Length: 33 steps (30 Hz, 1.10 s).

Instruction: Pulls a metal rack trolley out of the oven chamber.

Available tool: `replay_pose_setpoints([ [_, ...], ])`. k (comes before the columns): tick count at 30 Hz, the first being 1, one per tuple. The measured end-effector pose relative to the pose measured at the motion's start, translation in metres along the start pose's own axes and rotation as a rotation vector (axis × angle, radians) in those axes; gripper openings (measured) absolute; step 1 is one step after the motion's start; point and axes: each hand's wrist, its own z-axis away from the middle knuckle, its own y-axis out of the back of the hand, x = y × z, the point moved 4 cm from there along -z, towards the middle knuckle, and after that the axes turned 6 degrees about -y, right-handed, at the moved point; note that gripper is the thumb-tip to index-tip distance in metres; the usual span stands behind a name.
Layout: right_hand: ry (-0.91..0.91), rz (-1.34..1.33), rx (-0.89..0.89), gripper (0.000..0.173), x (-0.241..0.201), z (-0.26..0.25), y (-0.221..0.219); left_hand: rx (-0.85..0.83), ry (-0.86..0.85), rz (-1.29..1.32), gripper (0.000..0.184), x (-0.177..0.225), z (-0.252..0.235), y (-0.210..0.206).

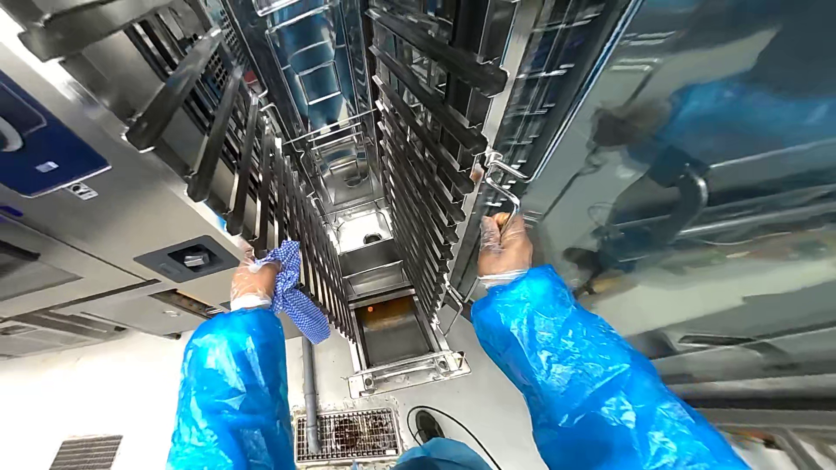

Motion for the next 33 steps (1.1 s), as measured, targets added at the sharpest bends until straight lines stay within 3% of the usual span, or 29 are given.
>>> replay_pose_setpoints([
  [9,-0.007,0.002,-0.003,0.031,-0.003,0.039,0.001,0.014,0.005,-0.006,0.042,-0.017,-0.004,0.014],
  [20,-0.017,0.009,0.027,0.033,-0.003,0.037,0.008,-0.045,0.012,-0.019,0.057,-0.011,0.008,0.016],
  [33,0.035,-0.015,0.044,0.032,0.008,0.046,0.022,-0.033,0.006,-0.087,0.042,-0.024,0.030,0.020],
])
